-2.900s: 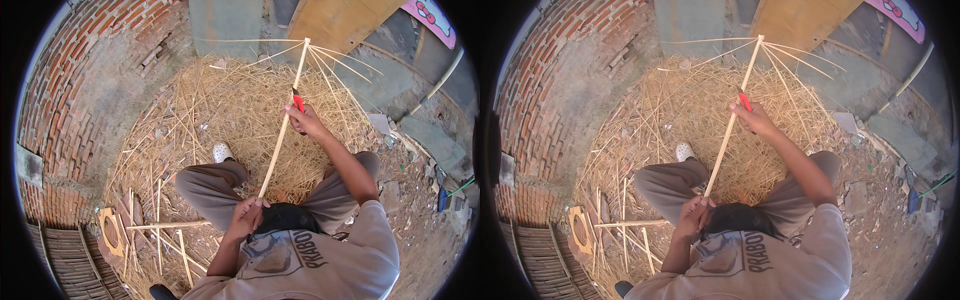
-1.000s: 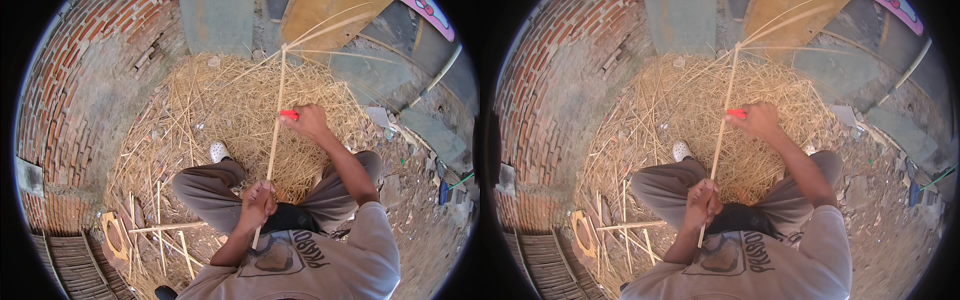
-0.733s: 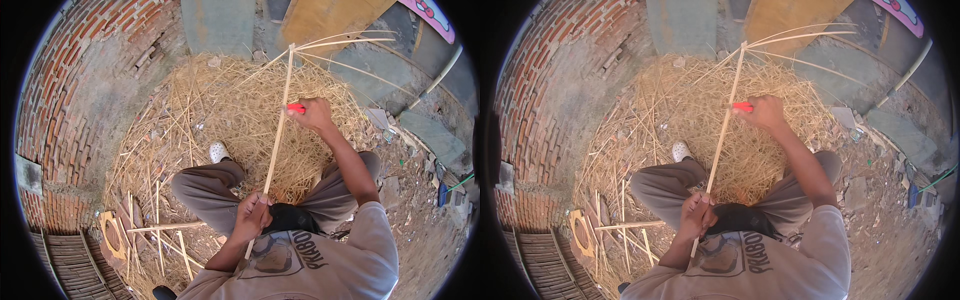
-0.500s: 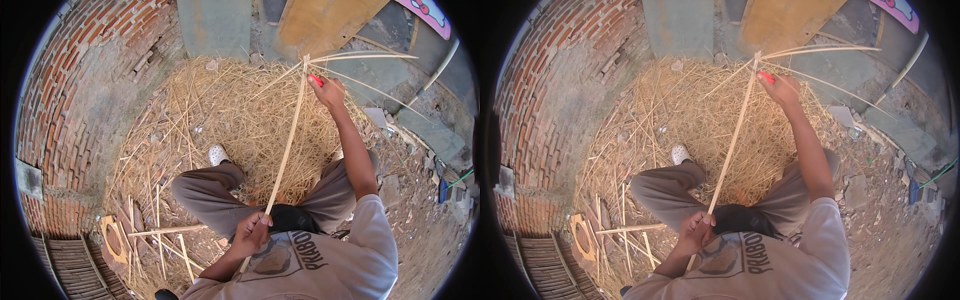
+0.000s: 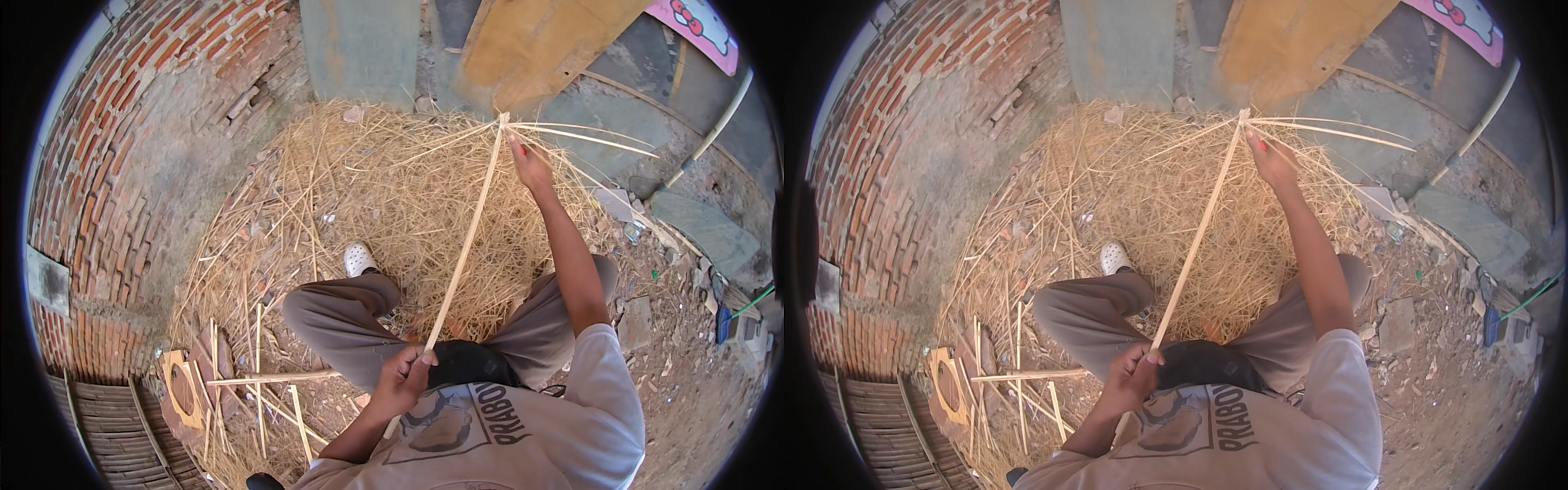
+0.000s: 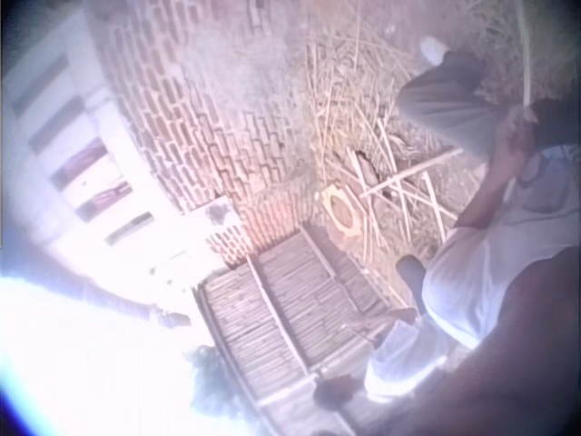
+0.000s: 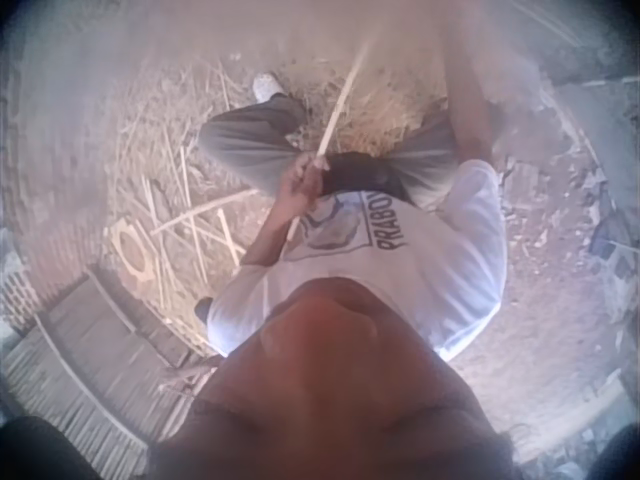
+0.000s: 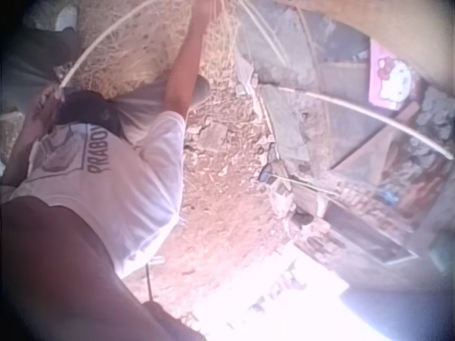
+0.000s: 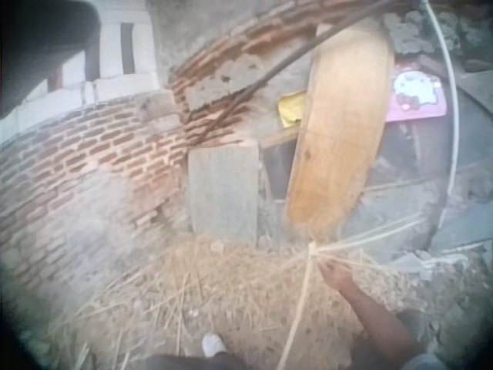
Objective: The person sits on a straw-covered floor and uses a red utility knife to split a long bamboo stick into thin strips. They hold the stick vertically and repeatedly slice along its length to create multiple fine strands.
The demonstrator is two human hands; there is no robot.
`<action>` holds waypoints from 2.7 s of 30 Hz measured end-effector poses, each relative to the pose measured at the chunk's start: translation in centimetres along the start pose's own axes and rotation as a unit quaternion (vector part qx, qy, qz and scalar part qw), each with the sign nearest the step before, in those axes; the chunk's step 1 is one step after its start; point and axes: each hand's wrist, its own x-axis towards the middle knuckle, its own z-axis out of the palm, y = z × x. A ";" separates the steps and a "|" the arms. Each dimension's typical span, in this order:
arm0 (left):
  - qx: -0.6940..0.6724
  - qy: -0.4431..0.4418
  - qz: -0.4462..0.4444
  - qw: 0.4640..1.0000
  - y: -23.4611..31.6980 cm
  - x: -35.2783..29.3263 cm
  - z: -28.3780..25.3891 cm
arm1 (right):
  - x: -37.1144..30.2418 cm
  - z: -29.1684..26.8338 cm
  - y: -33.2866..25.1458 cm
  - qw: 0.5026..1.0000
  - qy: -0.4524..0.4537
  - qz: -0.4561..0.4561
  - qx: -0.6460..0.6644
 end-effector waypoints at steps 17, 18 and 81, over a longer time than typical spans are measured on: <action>0.013 0.169 0.149 0.974 1.6 6.9 0.4 | -19.3 -1.3 -11.2 0.904 -0.190 -0.381 0.037; 0.016 0.170 0.156 0.973 1.5 7.1 0.4 | -19.6 -1.6 -11.8 0.899 -0.203 -0.388 -0.008; 0.245 0.026 0.150 0.958 -4.3 4.8 -3.7 | -10.9 -2.8 -10.5 0.809 -0.331 0.087 0.478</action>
